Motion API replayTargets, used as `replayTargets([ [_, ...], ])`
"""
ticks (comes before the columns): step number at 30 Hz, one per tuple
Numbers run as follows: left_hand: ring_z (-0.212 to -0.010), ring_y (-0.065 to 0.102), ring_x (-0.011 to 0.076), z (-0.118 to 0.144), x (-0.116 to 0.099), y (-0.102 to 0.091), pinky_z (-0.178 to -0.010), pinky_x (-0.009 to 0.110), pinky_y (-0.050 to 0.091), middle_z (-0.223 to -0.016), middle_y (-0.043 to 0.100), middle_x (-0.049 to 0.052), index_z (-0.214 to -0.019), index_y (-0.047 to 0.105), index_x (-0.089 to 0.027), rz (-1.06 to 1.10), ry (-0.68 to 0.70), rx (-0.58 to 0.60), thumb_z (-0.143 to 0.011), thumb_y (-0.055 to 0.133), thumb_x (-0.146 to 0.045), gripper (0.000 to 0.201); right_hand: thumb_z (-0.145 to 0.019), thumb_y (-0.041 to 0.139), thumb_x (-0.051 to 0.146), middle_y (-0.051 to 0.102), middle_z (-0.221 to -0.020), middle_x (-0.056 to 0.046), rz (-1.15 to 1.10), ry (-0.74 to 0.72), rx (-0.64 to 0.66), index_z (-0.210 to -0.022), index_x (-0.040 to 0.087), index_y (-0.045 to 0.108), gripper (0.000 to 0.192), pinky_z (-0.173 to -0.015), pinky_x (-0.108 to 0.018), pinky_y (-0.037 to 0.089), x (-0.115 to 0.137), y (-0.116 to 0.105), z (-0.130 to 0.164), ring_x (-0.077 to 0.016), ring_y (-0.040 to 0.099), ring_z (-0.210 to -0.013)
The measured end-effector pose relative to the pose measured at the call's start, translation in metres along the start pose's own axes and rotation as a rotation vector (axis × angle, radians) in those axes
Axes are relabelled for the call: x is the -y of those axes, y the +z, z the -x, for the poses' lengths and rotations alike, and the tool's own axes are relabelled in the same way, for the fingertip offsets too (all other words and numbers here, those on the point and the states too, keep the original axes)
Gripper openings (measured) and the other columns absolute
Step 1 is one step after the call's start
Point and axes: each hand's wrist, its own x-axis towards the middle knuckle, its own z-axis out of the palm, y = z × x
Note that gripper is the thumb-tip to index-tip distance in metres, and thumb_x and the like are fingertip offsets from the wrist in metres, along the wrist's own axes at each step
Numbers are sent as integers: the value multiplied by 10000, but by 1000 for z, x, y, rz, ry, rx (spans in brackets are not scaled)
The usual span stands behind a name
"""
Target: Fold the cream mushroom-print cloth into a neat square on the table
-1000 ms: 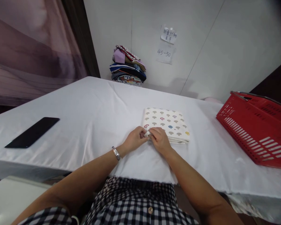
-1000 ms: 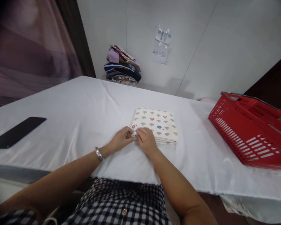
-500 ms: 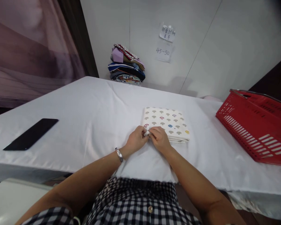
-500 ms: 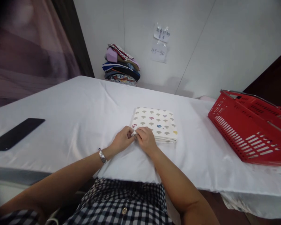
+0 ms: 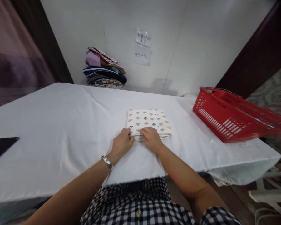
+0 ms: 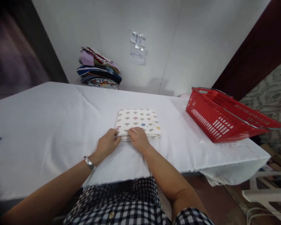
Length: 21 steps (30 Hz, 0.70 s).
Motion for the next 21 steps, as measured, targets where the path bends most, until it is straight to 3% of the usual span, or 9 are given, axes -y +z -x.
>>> replayTargets([
  [10,-730,575,173,-4,-1,-5,-562,283,358,-858,597,23,-835,488,-197,-111,44,76,-818,442,-283,99,-899,475,208,627,-1097,-80,193,283,-60,-1061,202,631,224,-856,-401,412,-66,-52,72,-238,521,-993],
  [21,-830,583,206,0,5,-5,-579,304,404,-910,607,56,-898,543,-184,-246,152,46,-853,393,-239,166,-890,458,212,615,-1034,-62,155,401,-94,-1006,219,642,218,-823,-355,485,-73,-47,84,-215,532,-994],
])
